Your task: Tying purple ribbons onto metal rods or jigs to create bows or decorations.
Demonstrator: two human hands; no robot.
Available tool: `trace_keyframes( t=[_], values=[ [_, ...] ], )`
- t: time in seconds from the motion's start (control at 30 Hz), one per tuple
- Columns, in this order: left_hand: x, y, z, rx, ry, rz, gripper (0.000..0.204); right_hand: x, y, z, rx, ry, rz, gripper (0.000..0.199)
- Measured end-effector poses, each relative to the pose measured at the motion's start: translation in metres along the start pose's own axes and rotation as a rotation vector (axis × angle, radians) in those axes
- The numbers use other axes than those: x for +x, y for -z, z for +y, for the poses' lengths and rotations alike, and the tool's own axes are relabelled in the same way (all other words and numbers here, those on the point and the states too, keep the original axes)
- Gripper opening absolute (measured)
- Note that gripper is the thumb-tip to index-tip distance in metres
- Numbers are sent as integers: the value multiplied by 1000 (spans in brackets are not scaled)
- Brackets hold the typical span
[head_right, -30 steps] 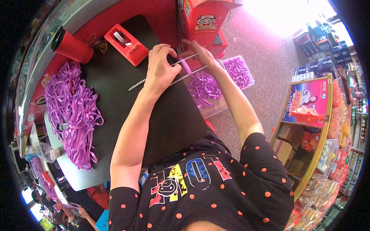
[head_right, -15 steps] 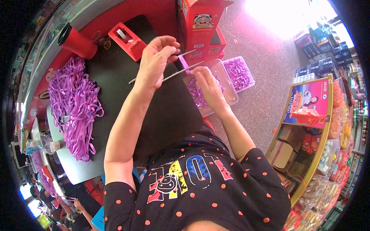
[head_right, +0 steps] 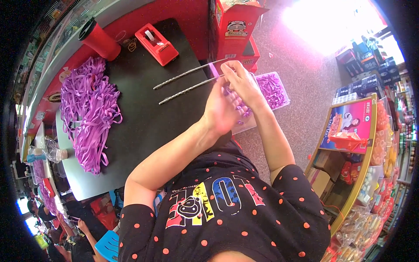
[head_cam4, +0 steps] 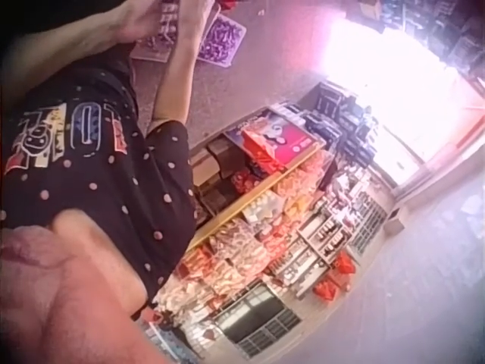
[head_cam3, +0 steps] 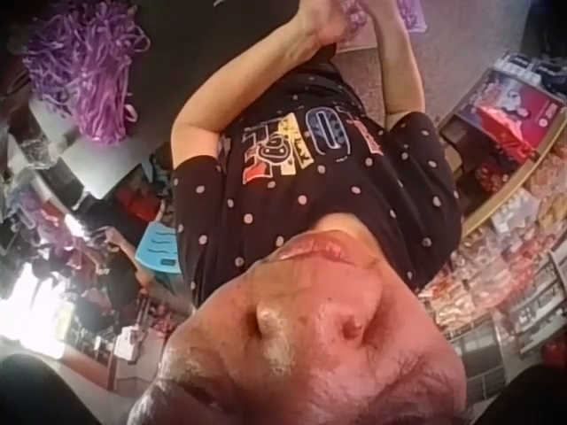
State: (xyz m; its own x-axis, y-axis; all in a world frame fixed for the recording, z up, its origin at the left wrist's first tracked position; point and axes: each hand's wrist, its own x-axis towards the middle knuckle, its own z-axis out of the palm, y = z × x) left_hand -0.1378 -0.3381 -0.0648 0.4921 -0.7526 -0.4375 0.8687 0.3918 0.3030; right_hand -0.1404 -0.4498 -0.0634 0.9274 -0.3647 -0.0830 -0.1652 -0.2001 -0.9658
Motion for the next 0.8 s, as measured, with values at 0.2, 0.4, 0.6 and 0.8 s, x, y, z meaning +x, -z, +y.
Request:
trace_keyframes(
  t=[0.2,0.4,0.6,0.8],
  values=[
    [8,8,2,-107,-127,-191,47,1,0,2,88,-104,54,42],
    [-3,9,5,-145,-135,-214,55,1,3,-2,179,-92,41,42],
    [-5,6,7,-159,-163,-495,68,-1,-27,-43,-714,246,263,22],
    [-2,7,0,-144,-119,-161,72,49,-48,-99,-748,717,350,20]
  ],
)
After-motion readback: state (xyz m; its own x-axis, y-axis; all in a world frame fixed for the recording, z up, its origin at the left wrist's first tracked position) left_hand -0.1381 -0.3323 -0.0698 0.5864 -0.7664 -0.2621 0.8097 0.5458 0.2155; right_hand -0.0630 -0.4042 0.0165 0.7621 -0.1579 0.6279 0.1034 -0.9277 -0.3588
